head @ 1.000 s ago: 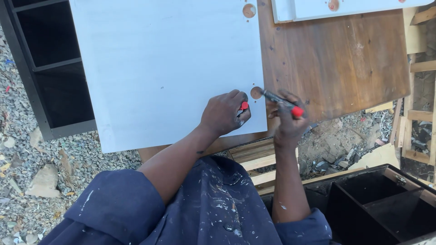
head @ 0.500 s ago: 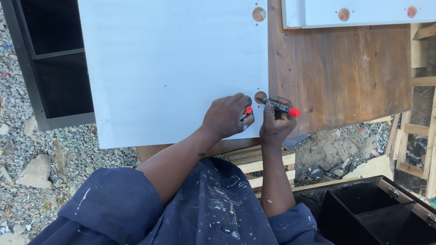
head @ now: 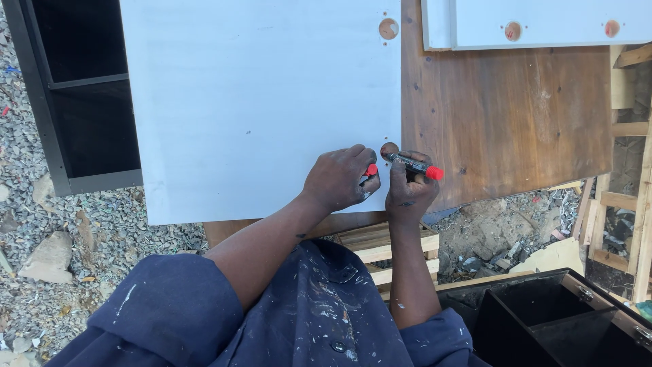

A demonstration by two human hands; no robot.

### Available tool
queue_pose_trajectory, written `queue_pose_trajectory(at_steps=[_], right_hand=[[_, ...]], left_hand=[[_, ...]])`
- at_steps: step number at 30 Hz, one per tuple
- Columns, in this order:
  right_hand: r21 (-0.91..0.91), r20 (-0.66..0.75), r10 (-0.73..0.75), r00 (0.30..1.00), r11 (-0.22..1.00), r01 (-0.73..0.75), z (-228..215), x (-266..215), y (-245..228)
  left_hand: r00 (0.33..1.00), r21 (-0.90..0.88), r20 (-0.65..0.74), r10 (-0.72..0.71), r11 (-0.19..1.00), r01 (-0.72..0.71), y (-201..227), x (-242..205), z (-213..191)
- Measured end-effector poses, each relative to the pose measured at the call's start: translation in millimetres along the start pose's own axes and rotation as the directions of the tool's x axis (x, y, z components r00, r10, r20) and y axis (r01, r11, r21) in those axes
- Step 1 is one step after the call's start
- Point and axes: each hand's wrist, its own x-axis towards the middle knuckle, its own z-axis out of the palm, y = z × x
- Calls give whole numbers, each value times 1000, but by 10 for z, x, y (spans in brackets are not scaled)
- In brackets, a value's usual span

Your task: The person uses a cordless impact driver to drive screws and secure hinges to a white cabinet door held against a black cabinet frame. They then carry the door panel to a wooden table, mark hinge positions on it with a red marker, and return to drive more hinge screws on another door.

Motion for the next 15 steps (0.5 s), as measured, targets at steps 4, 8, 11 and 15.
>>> queue_pose_trajectory(at_steps=[4,8,11,15], right_hand=[[11,-53,-13,999,1000,14,-7,-16,19],[73,-49,-1,999,997,4,-27,-36,104],[86,-16,17,1000,996,-16,-39,-27,69],[160,-93,-10,996,987,24,5,-2,58]], left_hand=[[1000,-1,19,-17,1000,17,-2,15,6],[999,-9,37,-22,1000,23,-3,20,-13],[999,-17,37,-21,1000,22,5,12,0],[999,32,31,-12,999,11,-21,27,24]])
